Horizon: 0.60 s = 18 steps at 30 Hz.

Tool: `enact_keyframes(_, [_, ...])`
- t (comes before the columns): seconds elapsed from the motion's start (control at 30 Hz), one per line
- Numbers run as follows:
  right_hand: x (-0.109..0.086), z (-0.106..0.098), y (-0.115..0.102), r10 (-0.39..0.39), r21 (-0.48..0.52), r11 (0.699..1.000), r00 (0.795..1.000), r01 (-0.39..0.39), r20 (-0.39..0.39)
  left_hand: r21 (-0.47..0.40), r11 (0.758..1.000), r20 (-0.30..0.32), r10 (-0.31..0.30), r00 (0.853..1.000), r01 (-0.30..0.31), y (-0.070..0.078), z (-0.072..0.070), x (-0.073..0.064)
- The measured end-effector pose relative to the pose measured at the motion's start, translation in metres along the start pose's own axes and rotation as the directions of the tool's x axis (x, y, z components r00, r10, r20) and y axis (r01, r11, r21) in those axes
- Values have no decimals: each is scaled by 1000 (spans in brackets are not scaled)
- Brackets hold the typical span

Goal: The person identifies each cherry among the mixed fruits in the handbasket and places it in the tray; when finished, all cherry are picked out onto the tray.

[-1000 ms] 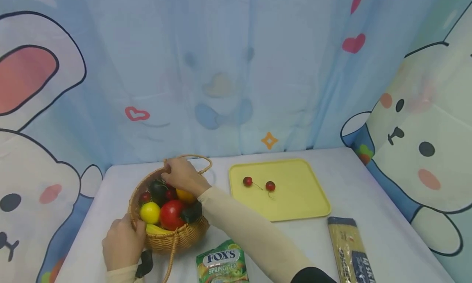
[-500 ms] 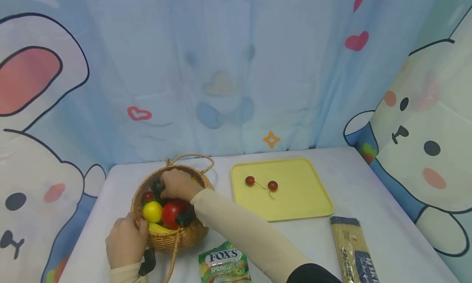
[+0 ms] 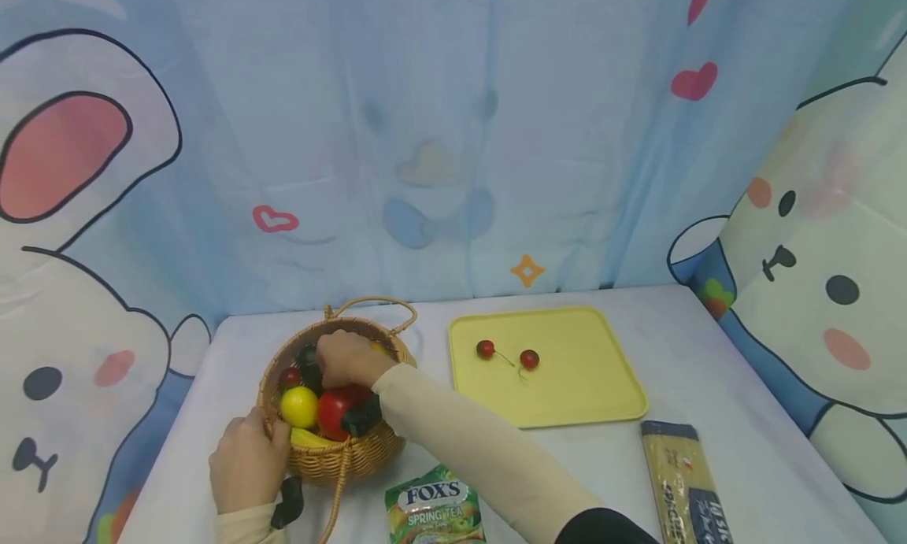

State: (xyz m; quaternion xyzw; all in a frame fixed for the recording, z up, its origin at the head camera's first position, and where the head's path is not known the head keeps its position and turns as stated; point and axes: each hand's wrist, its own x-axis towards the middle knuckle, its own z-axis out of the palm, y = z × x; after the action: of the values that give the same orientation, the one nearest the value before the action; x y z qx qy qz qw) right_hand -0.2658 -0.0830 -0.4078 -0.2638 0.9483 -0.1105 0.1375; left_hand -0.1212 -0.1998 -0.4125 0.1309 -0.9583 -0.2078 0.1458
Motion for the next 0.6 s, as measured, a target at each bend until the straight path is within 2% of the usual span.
enact_keyframes(0.1, [-3, -3, 3, -22, 107, 994, 999, 25, -28, 0, 1000, 8, 1, 1000, -1, -1, 0, 1])
enact_keyframes(0.2, [-10, -10, 8, -76, 203, 975, 995, 87, -65, -2, 1000, -4, 4, 1000, -4, -2, 0, 0])
enact_keyframes(0.33, [-21, -24, 18, -122, 281, 946, 980, 164, -160, -8, 1000, -23, 5, 1000, -6, -1, 0, 0])
enact_keyframes(0.43, [-31, -34, 28, -107, 323, 928, 965, 183, -240, -13, 1000, -18, 0, 1000, 0, -1, 0, 1])
enact_keyframes(0.5, [-38, -38, 37, -87, 374, 907, 954, 195, -286, -13, 1000, -16, -2, 1000, 1, 0, 0, 1])
enact_keyframes(0.6, [-51, -45, 51, -29, 473, 858, 938, 200, -344, -10, 1000, -18, -2, 1000, 1, 0, -1, 0])
